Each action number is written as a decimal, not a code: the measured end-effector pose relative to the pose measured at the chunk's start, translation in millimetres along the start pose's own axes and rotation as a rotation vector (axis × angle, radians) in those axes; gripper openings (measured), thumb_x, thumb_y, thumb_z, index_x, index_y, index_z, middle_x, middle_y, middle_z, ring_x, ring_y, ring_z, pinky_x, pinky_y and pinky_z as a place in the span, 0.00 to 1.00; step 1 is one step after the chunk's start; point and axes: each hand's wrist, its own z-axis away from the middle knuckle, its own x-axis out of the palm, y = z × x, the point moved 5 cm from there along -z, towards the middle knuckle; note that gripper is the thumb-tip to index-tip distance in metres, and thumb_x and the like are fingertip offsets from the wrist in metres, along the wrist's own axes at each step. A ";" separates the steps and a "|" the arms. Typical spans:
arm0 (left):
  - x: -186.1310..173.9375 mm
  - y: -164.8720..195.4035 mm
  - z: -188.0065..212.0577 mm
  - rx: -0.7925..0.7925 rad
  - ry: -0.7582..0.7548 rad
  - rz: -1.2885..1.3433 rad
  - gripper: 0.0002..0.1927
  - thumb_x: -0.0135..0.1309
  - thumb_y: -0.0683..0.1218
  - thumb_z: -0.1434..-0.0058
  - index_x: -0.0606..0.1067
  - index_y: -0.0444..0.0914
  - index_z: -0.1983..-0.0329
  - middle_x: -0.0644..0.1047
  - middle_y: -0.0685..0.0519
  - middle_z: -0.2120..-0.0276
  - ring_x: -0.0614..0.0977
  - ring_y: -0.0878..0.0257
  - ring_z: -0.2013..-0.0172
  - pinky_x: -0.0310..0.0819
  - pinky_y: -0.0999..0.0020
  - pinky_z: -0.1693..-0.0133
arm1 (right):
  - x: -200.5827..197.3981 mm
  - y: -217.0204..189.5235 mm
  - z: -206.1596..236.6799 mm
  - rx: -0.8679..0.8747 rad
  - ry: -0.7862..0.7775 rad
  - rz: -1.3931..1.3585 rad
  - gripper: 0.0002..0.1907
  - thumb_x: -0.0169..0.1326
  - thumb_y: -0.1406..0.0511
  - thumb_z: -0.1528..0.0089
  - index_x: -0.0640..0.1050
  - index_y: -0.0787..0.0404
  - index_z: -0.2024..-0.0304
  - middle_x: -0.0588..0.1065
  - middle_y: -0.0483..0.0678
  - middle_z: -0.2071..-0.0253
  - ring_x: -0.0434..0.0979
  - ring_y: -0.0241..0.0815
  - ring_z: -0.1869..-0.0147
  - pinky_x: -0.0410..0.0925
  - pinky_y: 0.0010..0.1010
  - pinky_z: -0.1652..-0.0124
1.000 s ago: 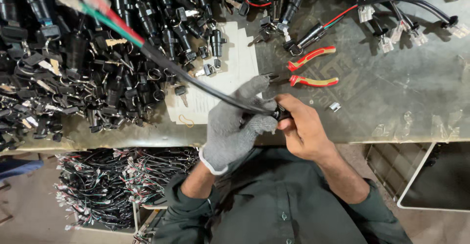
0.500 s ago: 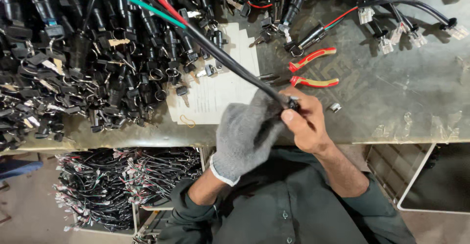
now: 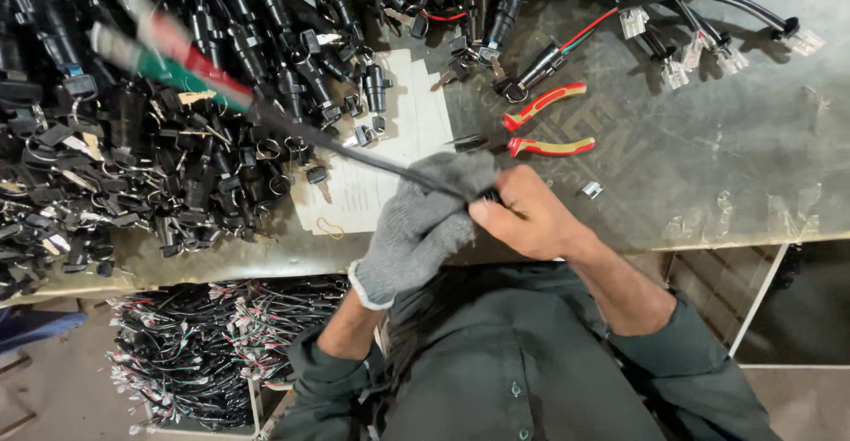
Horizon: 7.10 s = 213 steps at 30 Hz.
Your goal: The person holds a black cable against the workbench and uses pliers to strip insulation from its end, pulling the cut insulation off to expose inner colored wires. They repeat the stripping on the cable and set the processed cable aside among piles of similar cable assemblies.
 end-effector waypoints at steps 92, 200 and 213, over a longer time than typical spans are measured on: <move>7.9 40.7 11.6 -0.209 0.151 -0.399 0.41 0.57 0.40 0.41 0.57 0.33 0.24 0.76 0.43 0.51 0.78 0.48 0.56 0.73 0.56 0.56 | -37.7 -66.3 14.5 -0.132 0.583 0.404 0.17 0.71 0.59 0.47 0.75 0.58 0.67 0.76 0.48 0.69 0.77 0.53 0.66 0.66 0.42 0.68; 33.6 -17.7 10.6 -0.365 0.114 0.525 0.13 0.53 0.49 0.26 0.74 0.33 0.55 0.74 0.53 0.62 0.74 0.68 0.59 0.70 0.71 0.54 | -48.4 -80.1 19.5 -0.074 0.503 -0.644 0.18 0.45 0.65 0.36 0.68 0.68 0.46 0.79 0.48 0.60 0.82 0.44 0.58 0.73 0.36 0.60; -6.2 27.3 11.0 -0.142 0.290 0.243 0.15 0.37 0.37 0.32 0.75 0.34 0.50 0.79 0.52 0.56 0.78 0.66 0.55 0.71 0.73 0.51 | -25.1 -124.2 50.8 -0.352 0.198 0.378 0.11 0.64 0.60 0.38 0.77 0.57 0.58 0.75 0.48 0.71 0.78 0.52 0.68 0.68 0.45 0.70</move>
